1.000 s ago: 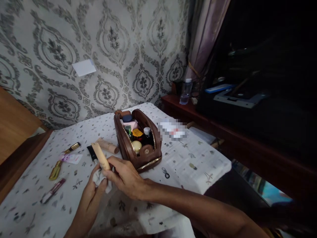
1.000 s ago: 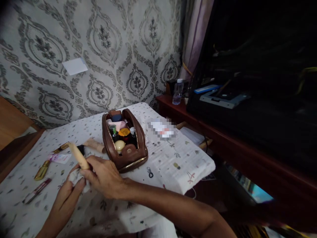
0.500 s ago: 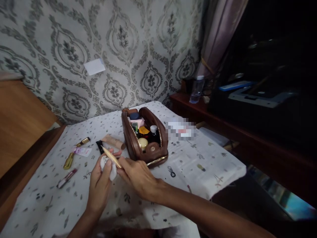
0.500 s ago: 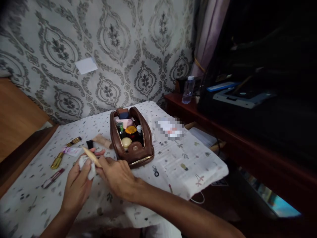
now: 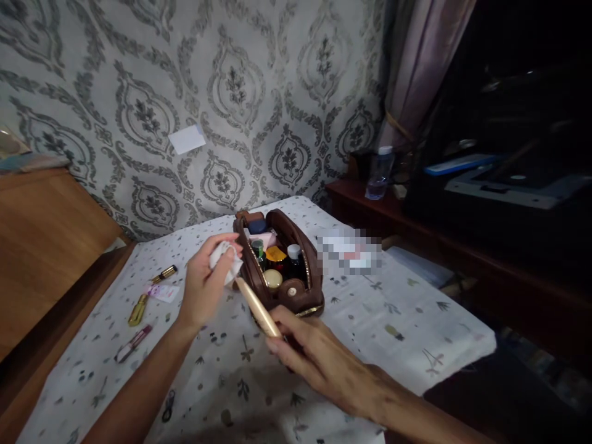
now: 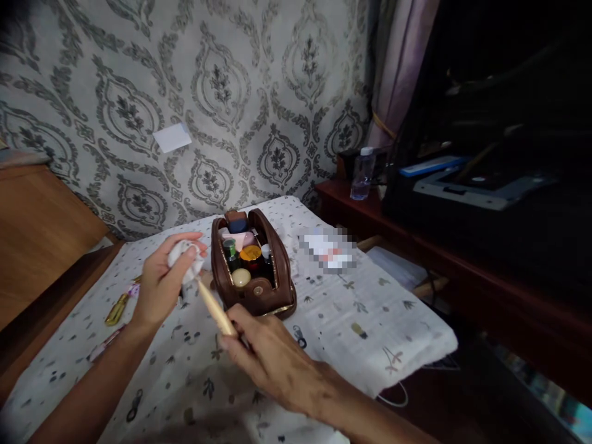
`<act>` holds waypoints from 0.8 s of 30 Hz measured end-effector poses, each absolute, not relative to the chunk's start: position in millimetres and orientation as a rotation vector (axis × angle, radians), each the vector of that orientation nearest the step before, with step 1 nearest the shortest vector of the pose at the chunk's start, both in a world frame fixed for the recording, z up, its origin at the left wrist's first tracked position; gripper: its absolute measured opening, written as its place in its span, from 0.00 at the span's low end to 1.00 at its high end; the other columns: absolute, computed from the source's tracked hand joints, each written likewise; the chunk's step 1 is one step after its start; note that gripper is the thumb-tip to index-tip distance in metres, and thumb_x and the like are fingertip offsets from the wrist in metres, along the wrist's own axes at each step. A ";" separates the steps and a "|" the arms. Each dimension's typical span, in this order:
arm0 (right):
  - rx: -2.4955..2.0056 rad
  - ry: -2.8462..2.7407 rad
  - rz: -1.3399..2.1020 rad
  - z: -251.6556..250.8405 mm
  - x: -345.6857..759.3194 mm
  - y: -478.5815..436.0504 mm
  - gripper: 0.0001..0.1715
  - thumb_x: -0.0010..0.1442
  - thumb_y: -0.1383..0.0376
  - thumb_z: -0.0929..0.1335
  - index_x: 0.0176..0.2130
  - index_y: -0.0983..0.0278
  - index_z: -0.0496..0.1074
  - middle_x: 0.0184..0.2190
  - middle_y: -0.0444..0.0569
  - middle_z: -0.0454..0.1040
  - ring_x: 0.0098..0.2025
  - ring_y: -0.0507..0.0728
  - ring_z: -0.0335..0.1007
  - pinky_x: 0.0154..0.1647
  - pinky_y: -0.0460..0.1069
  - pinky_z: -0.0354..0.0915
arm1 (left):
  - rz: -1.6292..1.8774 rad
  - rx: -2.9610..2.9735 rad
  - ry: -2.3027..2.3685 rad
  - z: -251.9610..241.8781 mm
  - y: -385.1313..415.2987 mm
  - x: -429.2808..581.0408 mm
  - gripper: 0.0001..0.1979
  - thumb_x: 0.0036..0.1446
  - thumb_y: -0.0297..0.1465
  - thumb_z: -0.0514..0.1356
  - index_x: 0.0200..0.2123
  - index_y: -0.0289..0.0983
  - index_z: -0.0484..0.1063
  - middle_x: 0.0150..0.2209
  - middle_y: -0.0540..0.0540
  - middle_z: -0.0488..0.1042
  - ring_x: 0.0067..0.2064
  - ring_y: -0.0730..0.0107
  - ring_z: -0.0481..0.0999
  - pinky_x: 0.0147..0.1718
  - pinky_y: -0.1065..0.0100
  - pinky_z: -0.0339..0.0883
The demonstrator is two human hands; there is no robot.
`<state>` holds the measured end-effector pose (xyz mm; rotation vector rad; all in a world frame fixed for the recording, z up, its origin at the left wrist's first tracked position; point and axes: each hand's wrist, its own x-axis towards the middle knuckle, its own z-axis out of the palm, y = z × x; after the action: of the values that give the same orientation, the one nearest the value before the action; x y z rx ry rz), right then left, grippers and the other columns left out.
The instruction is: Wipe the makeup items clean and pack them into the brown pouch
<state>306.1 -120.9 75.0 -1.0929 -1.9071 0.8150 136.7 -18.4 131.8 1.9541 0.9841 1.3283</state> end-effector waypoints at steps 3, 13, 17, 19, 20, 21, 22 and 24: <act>-1.019 -1.742 0.927 85.7 327.3 -122.2 0.12 0.70 0.56 0.60 0.39 0.61 0.65 0.29 0.44 0.72 0.28 0.51 0.66 0.26 0.45 0.61 | 1.067 2.602 1.007 143.1 4.0 152.3 0.15 0.65 0.33 0.52 0.51 0.36 0.73 0.51 0.41 0.75 0.55 0.56 0.72 0.55 0.57 0.64; -1.014 -1.329 0.715 115.8 382.4 -75.5 0.18 0.60 0.50 0.70 0.37 0.61 0.73 0.30 0.46 0.74 0.22 0.49 0.65 0.17 0.44 0.60 | 0.426 3.149 1.259 142.6 26.3 172.0 0.14 0.64 0.35 0.56 0.50 0.41 0.75 0.43 0.42 0.77 0.45 0.54 0.76 0.38 0.64 0.70; -1.015 -1.413 0.558 121.6 397.6 -41.5 0.15 0.61 0.52 0.70 0.34 0.61 0.76 0.28 0.47 0.74 0.26 0.51 0.68 0.22 0.45 0.64 | 0.518 3.150 1.214 140.1 23.5 167.2 0.14 0.63 0.35 0.57 0.50 0.43 0.76 0.42 0.43 0.78 0.44 0.55 0.77 0.35 0.65 0.70; -0.994 -1.447 0.536 124.9 401.1 -22.8 0.14 0.61 0.52 0.70 0.37 0.60 0.76 0.29 0.46 0.75 0.28 0.53 0.70 0.25 0.46 0.67 | 0.586 3.116 1.194 137.6 23.0 166.9 0.15 0.63 0.35 0.56 0.50 0.43 0.76 0.44 0.43 0.78 0.44 0.55 0.77 0.38 0.63 0.72; -0.974 -1.456 0.539 127.0 401.8 -13.8 0.14 0.60 0.52 0.71 0.38 0.60 0.76 0.30 0.45 0.75 0.30 0.53 0.72 0.27 0.47 0.69 | 0.626 3.088 1.178 136.4 23.2 166.9 0.16 0.63 0.34 0.56 0.51 0.43 0.76 0.45 0.43 0.79 0.45 0.55 0.78 0.40 0.62 0.73; -0.954 -1.463 0.547 129.3 401.8 -5.1 0.15 0.59 0.52 0.71 0.39 0.60 0.76 0.31 0.45 0.76 0.31 0.53 0.73 0.28 0.47 0.70 | 0.663 3.052 1.158 135.4 23.7 166.7 0.16 0.62 0.34 0.56 0.52 0.44 0.76 0.46 0.43 0.79 0.46 0.55 0.78 0.42 0.60 0.74; -0.940 -1.475 0.560 131.9 401.3 2.9 0.15 0.59 0.52 0.71 0.40 0.59 0.75 0.33 0.44 0.77 0.32 0.53 0.74 0.30 0.47 0.71 | 0.704 3.009 1.144 134.6 24.6 166.1 0.16 0.62 0.34 0.57 0.51 0.44 0.76 0.47 0.43 0.79 0.46 0.54 0.79 0.43 0.60 0.75; -0.928 -1.529 0.599 136.6 399.4 17.1 0.13 0.60 0.53 0.70 0.39 0.59 0.75 0.34 0.42 0.77 0.33 0.52 0.75 0.30 0.46 0.71 | 0.751 2.925 1.130 133.0 27.6 162.7 0.16 0.59 0.35 0.59 0.49 0.45 0.78 0.46 0.44 0.80 0.46 0.53 0.80 0.43 0.58 0.77</act>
<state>399.4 17.1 136.6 -0.9282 -1.5286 0.5985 162.7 27.6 133.0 2.9254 1.1301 0.7505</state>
